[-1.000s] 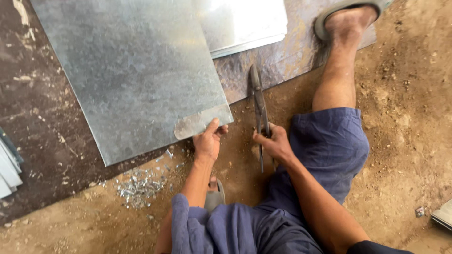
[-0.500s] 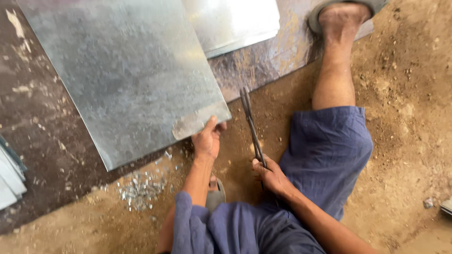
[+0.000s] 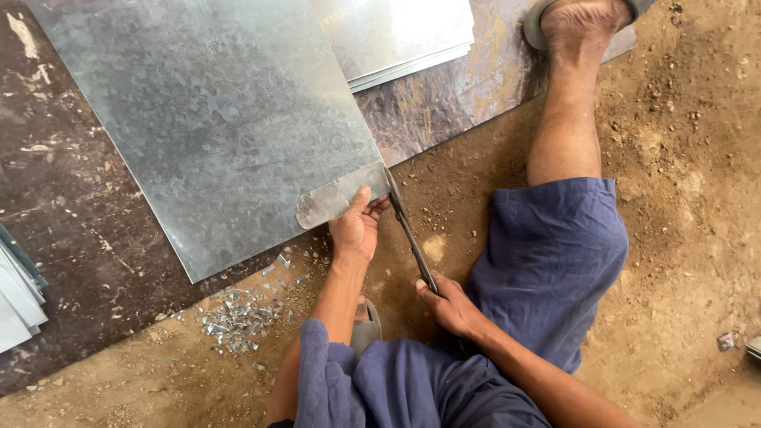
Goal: The person sits on the ground and cuts galvanized sheet metal with hand snips, trimming strips from the edges of the sheets. They reposition each sheet, cut along its edge, and set trimmed pieces aside, with cut scraps accumulating on the ground.
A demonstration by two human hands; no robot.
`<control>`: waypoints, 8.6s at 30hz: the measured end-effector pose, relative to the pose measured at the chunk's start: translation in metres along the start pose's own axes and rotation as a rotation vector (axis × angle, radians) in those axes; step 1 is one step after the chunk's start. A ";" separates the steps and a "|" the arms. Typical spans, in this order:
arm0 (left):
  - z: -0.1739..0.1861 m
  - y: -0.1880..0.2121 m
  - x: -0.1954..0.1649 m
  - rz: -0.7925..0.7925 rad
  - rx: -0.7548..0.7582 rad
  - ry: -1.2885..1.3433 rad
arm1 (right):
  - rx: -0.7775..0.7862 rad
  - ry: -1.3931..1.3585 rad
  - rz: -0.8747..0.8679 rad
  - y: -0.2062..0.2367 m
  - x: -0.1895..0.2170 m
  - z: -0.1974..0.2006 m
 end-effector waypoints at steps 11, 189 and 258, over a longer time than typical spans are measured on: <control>-0.004 0.000 0.001 0.028 -0.026 0.025 | -0.165 0.493 0.112 -0.004 0.029 0.009; 0.064 0.063 -0.088 -0.174 -0.243 -0.162 | -0.228 -0.205 0.629 -0.055 0.148 -0.035; 0.111 0.079 -0.173 -0.411 -0.058 0.137 | -0.007 -0.215 0.237 -0.088 0.136 -0.014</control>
Point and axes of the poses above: each hand's wrist, its own y-axis away from the middle knuckle, its own z-axis out of the back of the hand, x = y × z, the point moved 5 cm from there along -y, towards the middle knuckle, and after that the axes turned 1 degree about z, right-handed, at the moved point
